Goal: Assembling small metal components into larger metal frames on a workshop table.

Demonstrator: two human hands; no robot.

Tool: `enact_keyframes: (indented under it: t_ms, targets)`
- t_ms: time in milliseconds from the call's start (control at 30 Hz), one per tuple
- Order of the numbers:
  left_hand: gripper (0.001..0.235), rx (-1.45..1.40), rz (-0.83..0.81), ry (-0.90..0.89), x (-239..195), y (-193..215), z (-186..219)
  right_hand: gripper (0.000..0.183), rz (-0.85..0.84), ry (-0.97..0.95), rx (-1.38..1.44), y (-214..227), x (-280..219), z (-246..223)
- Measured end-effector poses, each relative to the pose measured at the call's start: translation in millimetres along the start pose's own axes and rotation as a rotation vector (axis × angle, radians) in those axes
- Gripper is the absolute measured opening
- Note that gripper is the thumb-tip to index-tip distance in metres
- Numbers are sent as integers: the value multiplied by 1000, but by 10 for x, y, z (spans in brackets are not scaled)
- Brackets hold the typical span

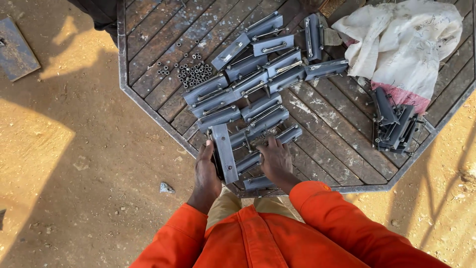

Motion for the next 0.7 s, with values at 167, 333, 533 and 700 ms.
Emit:
enact_keyframes:
  t_ms: [167,333,533,700]
  targets:
    - [60,-56,-72,33,65,139,-81,11,-34,-7,115,-58,120,116]
    - [67,-177,-73,116,-409,-122,218,14,25,41,261,93,59,174]
    - [71,-115,-67,37,31,135,21,14,-11,-352,1406,750,-378,58]
    - [33,-58,-289,-41,-44,-39,198,17,-96,-288,2039,890,-512,-123]
Point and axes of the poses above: each hand's wrist, its own x-axis towards the middle knuckle, its own y-axis out of the back of the hand, z = x × y, the point moved 7 cm from there along x, towards the middle knuckle, and after that the axes turned 4 degrees about -y, right-handed, at the moved point
